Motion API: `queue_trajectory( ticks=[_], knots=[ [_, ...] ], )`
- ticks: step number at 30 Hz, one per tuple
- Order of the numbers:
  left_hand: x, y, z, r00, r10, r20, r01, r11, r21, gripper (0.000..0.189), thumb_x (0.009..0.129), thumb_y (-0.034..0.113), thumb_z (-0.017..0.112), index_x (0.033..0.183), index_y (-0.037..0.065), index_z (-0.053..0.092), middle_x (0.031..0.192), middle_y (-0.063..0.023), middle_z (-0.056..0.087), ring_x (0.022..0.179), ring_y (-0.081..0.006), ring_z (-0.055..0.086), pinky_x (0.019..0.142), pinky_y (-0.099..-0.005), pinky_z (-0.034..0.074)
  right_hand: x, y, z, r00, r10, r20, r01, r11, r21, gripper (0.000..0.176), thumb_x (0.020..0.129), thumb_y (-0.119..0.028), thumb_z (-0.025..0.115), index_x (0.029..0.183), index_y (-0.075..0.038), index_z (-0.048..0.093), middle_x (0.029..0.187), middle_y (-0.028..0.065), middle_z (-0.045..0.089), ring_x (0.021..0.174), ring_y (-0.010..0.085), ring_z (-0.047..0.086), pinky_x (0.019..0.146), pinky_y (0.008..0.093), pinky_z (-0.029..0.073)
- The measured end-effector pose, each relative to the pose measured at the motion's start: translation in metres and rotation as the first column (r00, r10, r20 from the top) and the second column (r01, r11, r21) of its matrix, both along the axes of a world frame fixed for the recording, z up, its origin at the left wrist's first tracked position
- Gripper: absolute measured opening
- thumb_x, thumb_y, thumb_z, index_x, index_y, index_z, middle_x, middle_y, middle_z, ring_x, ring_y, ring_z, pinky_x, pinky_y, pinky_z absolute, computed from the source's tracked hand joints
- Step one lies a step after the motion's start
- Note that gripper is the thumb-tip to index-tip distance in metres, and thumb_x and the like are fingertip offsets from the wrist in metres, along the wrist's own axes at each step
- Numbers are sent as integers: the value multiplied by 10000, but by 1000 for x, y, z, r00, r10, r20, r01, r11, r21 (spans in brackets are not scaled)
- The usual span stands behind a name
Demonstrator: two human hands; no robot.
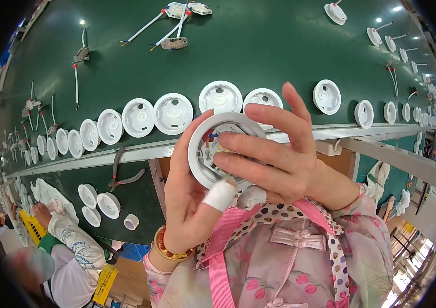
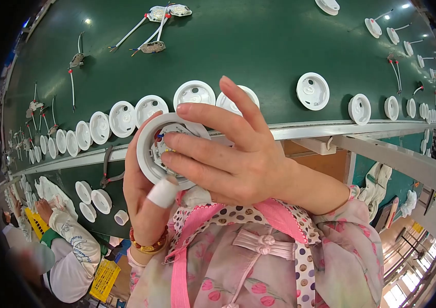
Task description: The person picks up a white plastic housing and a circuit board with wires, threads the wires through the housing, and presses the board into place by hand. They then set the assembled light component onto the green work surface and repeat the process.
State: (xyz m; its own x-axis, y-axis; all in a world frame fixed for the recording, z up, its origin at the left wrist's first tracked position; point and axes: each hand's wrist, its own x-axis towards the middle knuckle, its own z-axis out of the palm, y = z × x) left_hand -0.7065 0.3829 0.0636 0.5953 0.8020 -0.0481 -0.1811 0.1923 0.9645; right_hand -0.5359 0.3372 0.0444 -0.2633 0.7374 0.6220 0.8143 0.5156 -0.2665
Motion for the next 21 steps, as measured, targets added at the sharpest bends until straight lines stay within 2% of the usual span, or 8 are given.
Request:
queue_trajectory(
  ticks=[2, 4, 6, 8, 9, 12, 17, 21],
  knots=[
    [-1, 0, -3, 997, 61, -39, -58, 995, 82, 557, 807, -21, 451, 1337, -60, 282, 1265, -181, 435, 1141, -228, 475, 959, -331, 373, 5, 4, 3, 996, 79, -43, -82, 995, -65, 279, 812, -333, 567, 970, -123, 662, 1070, 26, 611, 1090, 294, 502, 1009, 512, 310],
    [-3, 1, -11, 992, 104, -77, -87, 975, 203, 495, 835, -20, 425, 1315, -66, 315, 1249, -186, 452, 1115, -225, 489, 944, -328, 382, 5, 7, 0, 923, 66, -379, -109, 990, -93, 319, 813, -307, 583, 1035, -82, 618, 1083, 52, 580, 1063, 253, 514, 943, 441, 382],
    [0, -1, -10, 985, 132, -109, -98, 956, 275, 441, 852, 20, 406, 1283, -63, 364, 1237, -175, 472, 1102, -217, 496, 941, -319, 382, 1, 7, 2, 737, -55, -674, -150, 958, -243, 330, 795, -237, 602, 1071, -59, 589, 1066, 65, 558, 999, 204, 526, 852, 371, 426],
    [-3, -2, -11, 975, 119, -188, -53, 944, 325, 443, 860, 60, 406, 1287, -49, 366, 1287, -164, 446, 1134, -204, 475, 965, -317, 365, -9, 9, 10, 460, -318, -829, -267, 841, -470, 332, 757, -123, 624, 1078, -54, 574, 1017, 64, 547, 899, 146, 539, 736, 304, 442],
    [-2, -3, -12, 967, 146, -207, -66, 935, 348, 426, 864, 67, 409, 1274, -47, 380, 1268, -158, 459, 1119, -200, 483, 956, -312, 370, -9, 10, 5, 415, -329, -848, -415, 761, -498, 384, 765, -76, 579, 1141, -23, 519, 967, 48, 546, 862, 97, 522, 689, 250, 446],
    [0, -4, -13, 944, 231, -237, -122, 909, 399, 378, 874, 80, 419, 1231, -42, 420, 1208, -139, 497, 1073, -186, 505, 925, -297, 385, -20, 12, -11, 346, -260, -902, -454, 794, -403, 386, 752, -26, 533, 1137, -11, 515, 968, 52, 556, 868, 104, 538, 698, 246, 451],
    [3, -4, -19, 907, 359, -219, -226, 856, 466, 315, 877, 70, 426, 1172, -37, 460, 1105, -106, 529, 997, -159, 518, 871, -278, 404, -33, 13, -6, 217, -311, -925, -444, 813, -377, 342, 746, 14, 470, 1084, -1, 520, 966, 64, 568, 907, 111, 552, 727, 246, 449],
    [5, 1, -18, 890, 387, -241, -183, 788, 587, 304, 878, 50, 427, 1165, -42, 468, 1094, -117, 537, 973, -169, 531, 855, -283, 415, -39, 16, -11, 157, -271, -950, -414, 855, -312, 314, 754, 18, 459, 1061, -7, 520, 956, 56, 567, 892, 106, 548, 718, 242, 444]
  ],
)
